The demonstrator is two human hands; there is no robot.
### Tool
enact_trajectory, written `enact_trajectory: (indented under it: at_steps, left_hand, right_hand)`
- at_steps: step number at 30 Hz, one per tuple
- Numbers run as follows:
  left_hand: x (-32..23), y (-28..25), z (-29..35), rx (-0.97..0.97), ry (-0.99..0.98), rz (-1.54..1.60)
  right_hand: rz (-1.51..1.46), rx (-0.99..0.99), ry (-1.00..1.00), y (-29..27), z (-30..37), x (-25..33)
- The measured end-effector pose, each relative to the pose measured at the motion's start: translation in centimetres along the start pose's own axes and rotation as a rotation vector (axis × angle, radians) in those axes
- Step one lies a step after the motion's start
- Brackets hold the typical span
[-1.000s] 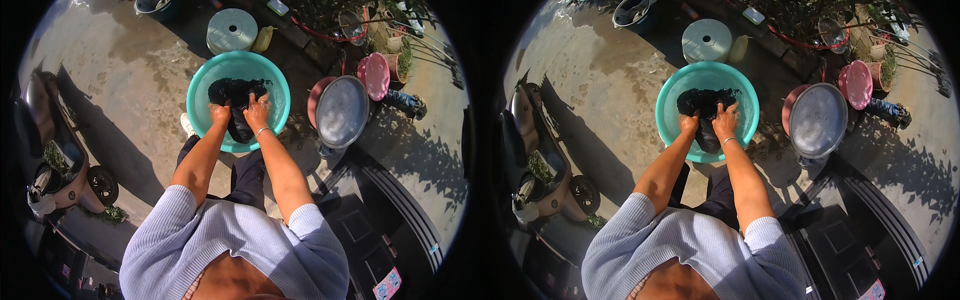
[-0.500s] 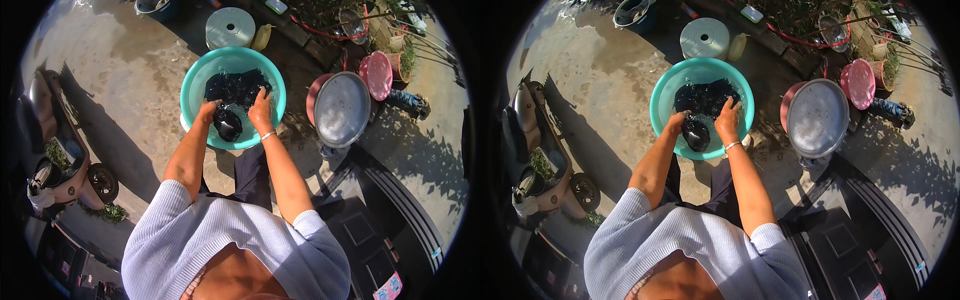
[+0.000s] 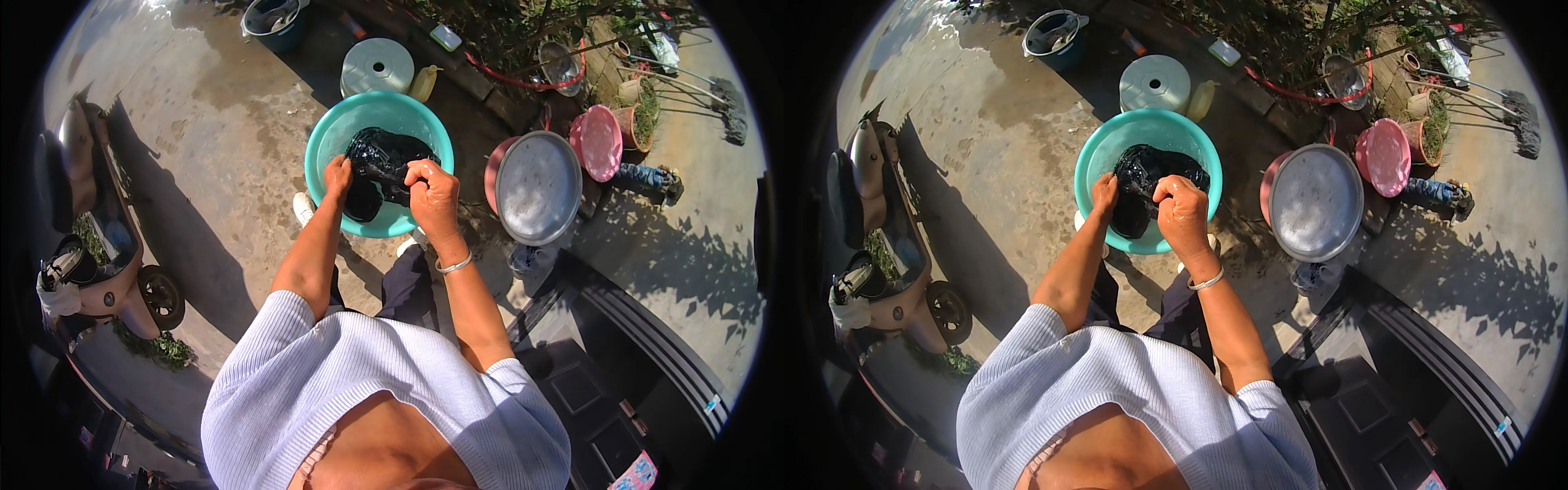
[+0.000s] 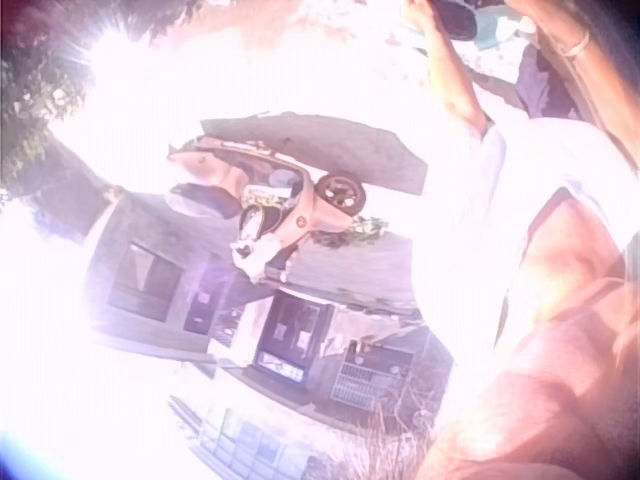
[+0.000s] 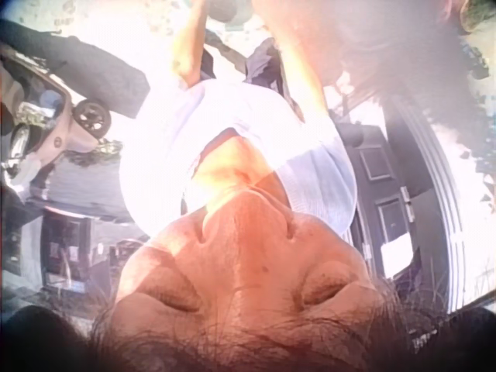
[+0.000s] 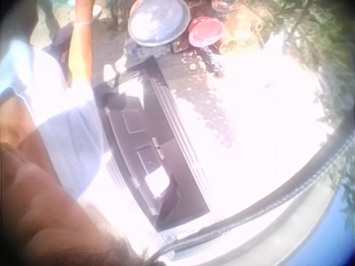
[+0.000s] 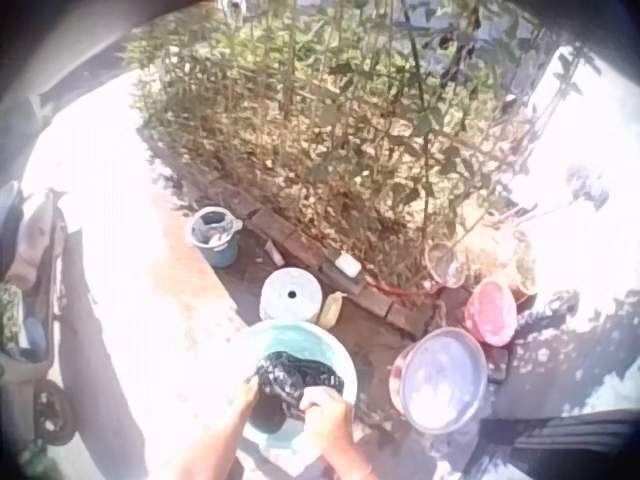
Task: The person washes a grey shirt by hand in a green basin, rinses it, and hangs it on a clothesline using a hanger. They then wash a black garment in a metal basin and rinse it in a pink basin.
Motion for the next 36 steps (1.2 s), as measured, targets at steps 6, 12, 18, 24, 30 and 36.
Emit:
enact_trajectory:
  at_steps: [6, 12, 18, 24, 30, 36]
  left_hand:
    - [5.9, 4.6, -2.4, 0.222, -0.095, 0.556]
    - [10.4, 5.6, -4.2, 0.071, -0.104, 0.837]
    - [-0.4, 2.6, 2.0, 0.24, -0.239, 0.833]
    - [-4.7, 3.1, 5.1, 0.635, -0.365, 1.502]
    - [-6.7, 2.8, 6.6, 0.649, -0.329, 1.605]
    - [-2.0, 4.0, 5.6, 0.463, -0.419, 1.368]
  right_hand:
    - [-0.122, -0.071, -0.049, -3.6, -0.6, 7.5]
    - [-0.385, -0.071, -0.176, -6.6, -0.4, 15.0]
    - [-0.414, 0.174, -0.531, -8.3, -0.2, 20.9]
    - [-0.219, 0.242, -0.377, -4.9, -1.2, 15.6]
    - [-0.022, 0.319, -0.049, 1.8, 1.7, 3.3]
    - [0.237, 0.433, 0.234, 8.0, 4.3, -9.5]
Point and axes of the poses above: each hand's wrist, its own z-axis away from the middle knuckle, its own y-axis out of the palm, x = y × z, the point moved 7 cm from there along -z, towards the middle knuckle, and after that the axes turned 9 degrees about x, right-handed, at the moved point
